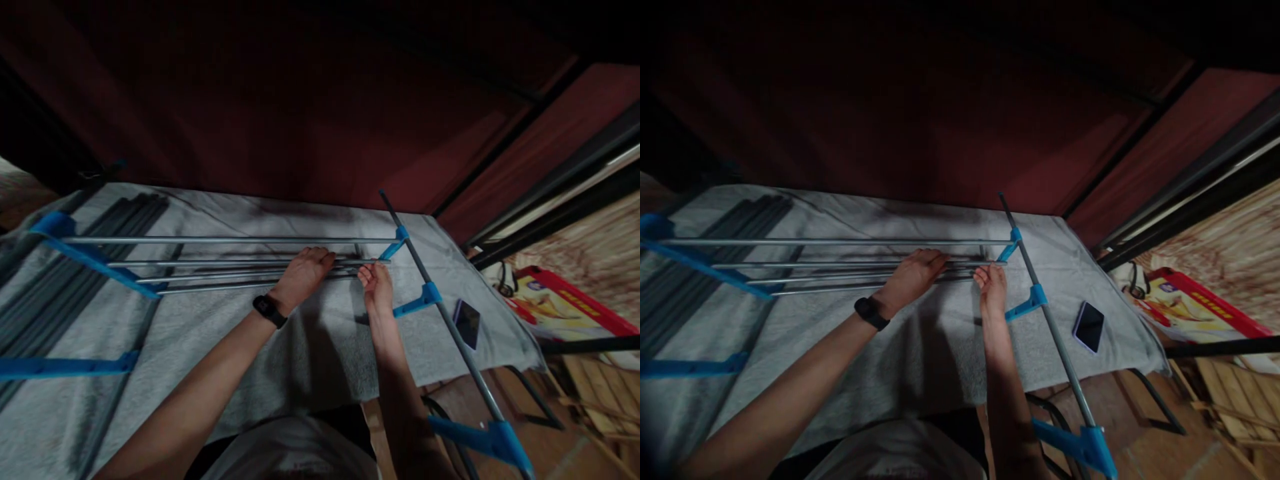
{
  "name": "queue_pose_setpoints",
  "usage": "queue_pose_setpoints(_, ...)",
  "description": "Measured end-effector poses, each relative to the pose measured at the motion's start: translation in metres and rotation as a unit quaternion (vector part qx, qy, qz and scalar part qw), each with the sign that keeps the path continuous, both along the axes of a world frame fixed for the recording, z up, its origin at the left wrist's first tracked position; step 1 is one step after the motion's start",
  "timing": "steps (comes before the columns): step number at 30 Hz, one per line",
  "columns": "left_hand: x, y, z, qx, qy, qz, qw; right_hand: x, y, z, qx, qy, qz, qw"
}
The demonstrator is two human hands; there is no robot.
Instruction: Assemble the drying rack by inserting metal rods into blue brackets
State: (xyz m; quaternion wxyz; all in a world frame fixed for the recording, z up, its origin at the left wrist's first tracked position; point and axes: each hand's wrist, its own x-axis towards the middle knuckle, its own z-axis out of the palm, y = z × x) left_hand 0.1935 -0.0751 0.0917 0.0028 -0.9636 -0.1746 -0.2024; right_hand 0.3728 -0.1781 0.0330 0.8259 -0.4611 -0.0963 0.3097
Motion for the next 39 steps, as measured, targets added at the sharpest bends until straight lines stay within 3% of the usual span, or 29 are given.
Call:
queue_pose_setpoints(7,0.024,-0.007,-0.003,-0.012,0.031,-0.004,0.999,0.002,-0.001,-0.003,-0.006,0.007,0.011,1.000)
queue_pose_setpoints(16,0.027,-0.005,-0.004,-0.050,0.059,0.008,0.997,0.003,0.004,-0.005,-0.016,0.005,0.017,1.000)
queue_pose_setpoints(22,0.033,-0.006,-0.006,-0.036,0.035,0.003,0.999,0.003,0.005,-0.006,-0.011,0.007,0.016,1.000)
queue_pose_setpoints(32,0.067,-0.016,-0.006,-0.056,0.050,-0.030,0.997,0.007,0.004,-0.010,-0.051,-0.036,0.012,0.998)
queue_pose_setpoints(34,0.069,-0.015,-0.008,-0.056,0.047,-0.028,0.997,0.011,0.003,-0.013,-0.082,-0.061,-0.015,0.995)
queue_pose_setpoints(39,0.069,-0.013,-0.010,-0.044,0.049,-0.028,0.997,0.029,-0.002,-0.021,-0.153,-0.182,-0.188,0.953)
